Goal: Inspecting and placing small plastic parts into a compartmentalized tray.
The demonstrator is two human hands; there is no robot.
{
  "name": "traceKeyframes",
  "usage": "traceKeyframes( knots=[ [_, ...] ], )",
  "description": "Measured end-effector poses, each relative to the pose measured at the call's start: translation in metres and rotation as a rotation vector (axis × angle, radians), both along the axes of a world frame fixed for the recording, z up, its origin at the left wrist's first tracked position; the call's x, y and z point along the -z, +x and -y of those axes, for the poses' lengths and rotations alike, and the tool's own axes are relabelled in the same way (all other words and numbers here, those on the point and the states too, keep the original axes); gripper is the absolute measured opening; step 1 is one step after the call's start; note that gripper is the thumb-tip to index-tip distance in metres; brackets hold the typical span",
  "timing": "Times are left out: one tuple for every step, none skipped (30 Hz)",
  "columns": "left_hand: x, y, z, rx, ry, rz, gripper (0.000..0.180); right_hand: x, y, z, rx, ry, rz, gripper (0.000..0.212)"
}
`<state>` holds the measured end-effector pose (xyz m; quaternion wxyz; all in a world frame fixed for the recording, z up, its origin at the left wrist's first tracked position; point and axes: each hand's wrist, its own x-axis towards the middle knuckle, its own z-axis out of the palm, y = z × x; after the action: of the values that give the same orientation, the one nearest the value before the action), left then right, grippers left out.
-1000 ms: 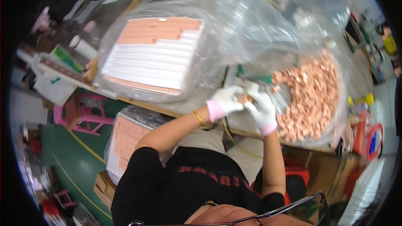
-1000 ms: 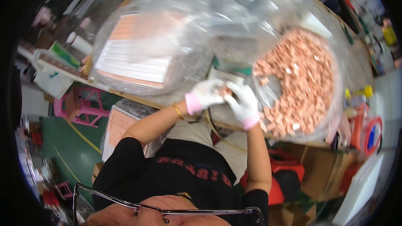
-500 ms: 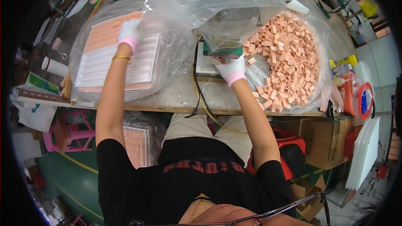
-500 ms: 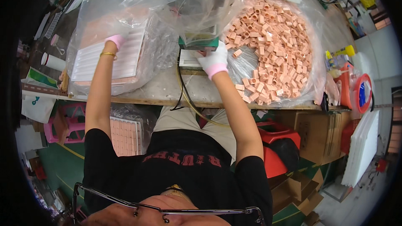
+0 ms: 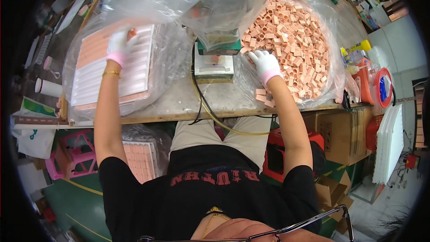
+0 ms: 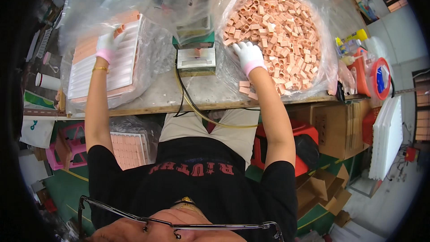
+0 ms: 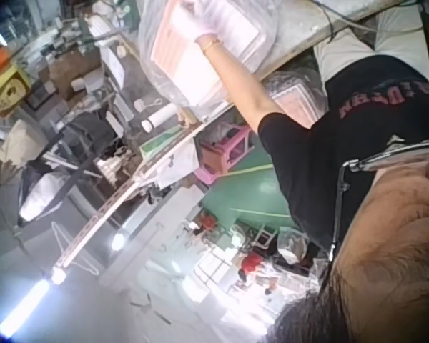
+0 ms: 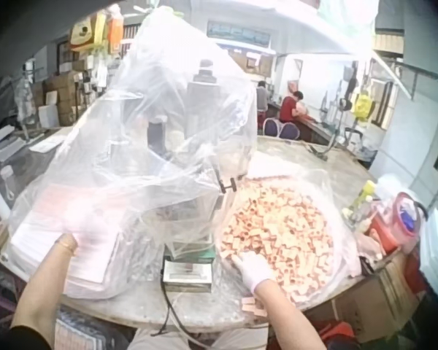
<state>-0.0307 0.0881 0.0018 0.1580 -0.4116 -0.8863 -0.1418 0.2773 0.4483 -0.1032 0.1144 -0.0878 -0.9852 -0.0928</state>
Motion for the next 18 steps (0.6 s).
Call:
traceKeyframes(
  knots=[
    [0.009, 0.009, -0.005, 0.043, 0.211, 0.044, 0.031, 0.0, 0.0, -0.003, 0.035, 0.009, 0.082, 0.026],
    [0.015, 0.023, -0.011, 0.085, 0.42, 0.09, 0.036, -0.004, -0.001, 0.001, 0.031, 0.005, 0.083, 0.026],
    [0.009, 0.053, -0.02, 0.11, 0.473, 0.282, 0.037, -0.01, 0.001, 0.007, 0.084, -0.206, -0.009, 0.027],
    [0.002, 0.091, -0.028, 0.13, 0.525, 0.474, 0.038, -0.014, 0.002, 0.015, 0.134, -0.418, -0.101, 0.028],
    [0.0, 0.125, -0.034, 0.164, 0.572, 0.696, 0.039, -0.02, 0.002, 0.024, 0.166, -0.621, -0.149, 0.035],
    [0.003, 0.15, -0.04, 0.194, 0.619, 0.918, 0.041, -0.029, 0.0, 0.041, 0.153, -0.627, -0.148, 0.035],
    [0.019, 0.164, -0.047, 0.256, 0.594, 0.97, 0.043, -0.044, 0.0, 0.065, 0.049, -1.227, -0.278, 0.038],
    [0.032, 0.173, -0.05, 0.312, 0.564, 1.017, 0.046, -0.053, -0.001, 0.088, -0.075, -1.833, -0.397, 0.042],
    [0.035, 0.181, -0.06, 0.316, 0.48, 1.031, 0.051, -0.056, 0.002, 0.101, -0.085, -1.74, -0.347, 0.047],
    [0.037, 0.186, -0.069, 0.322, 0.396, 1.042, 0.056, -0.058, 0.002, 0.112, -0.097, -1.644, -0.299, 0.052],
    [0.039, 0.191, -0.074, 0.317, 0.388, 1.032, 0.057, -0.058, 0.001, 0.119, -0.1, -1.574, -0.245, 0.052],
    [0.037, 0.194, -0.078, 0.315, 0.391, 1.03, 0.057, -0.051, -0.004, 0.126, -0.083, -1.599, -0.309, 0.049],
    [0.034, 0.194, -0.079, 0.3, 0.421, 1.138, 0.057, -0.05, -0.005, 0.127, -0.096, -1.545, -0.376, 0.048],
    [0.03, 0.193, -0.079, 0.279, 0.452, 1.241, 0.057, -0.049, -0.009, 0.129, -0.117, -1.494, -0.442, 0.046],
    [0.035, 0.192, -0.078, 0.295, 0.48, 1.162, 0.056, -0.052, -0.011, 0.132, -0.147, -1.499, -0.437, 0.046],
    [0.035, 0.195, -0.074, 0.311, 0.411, 1.026, 0.054, -0.055, -0.004, 0.132, -0.178, -1.272, -0.405, 0.045],
    [0.046, 0.196, -0.076, 0.394, 0.488, 0.938, 0.053, -0.059, -0.003, 0.132, -0.226, -1.047, -0.386, 0.043],
    [0.042, 0.199, -0.084, 0.445, 0.564, 1.21, 0.052, -0.058, 0.001, 0.127, -0.224, -1.018, -0.37, 0.043]
  ],
)
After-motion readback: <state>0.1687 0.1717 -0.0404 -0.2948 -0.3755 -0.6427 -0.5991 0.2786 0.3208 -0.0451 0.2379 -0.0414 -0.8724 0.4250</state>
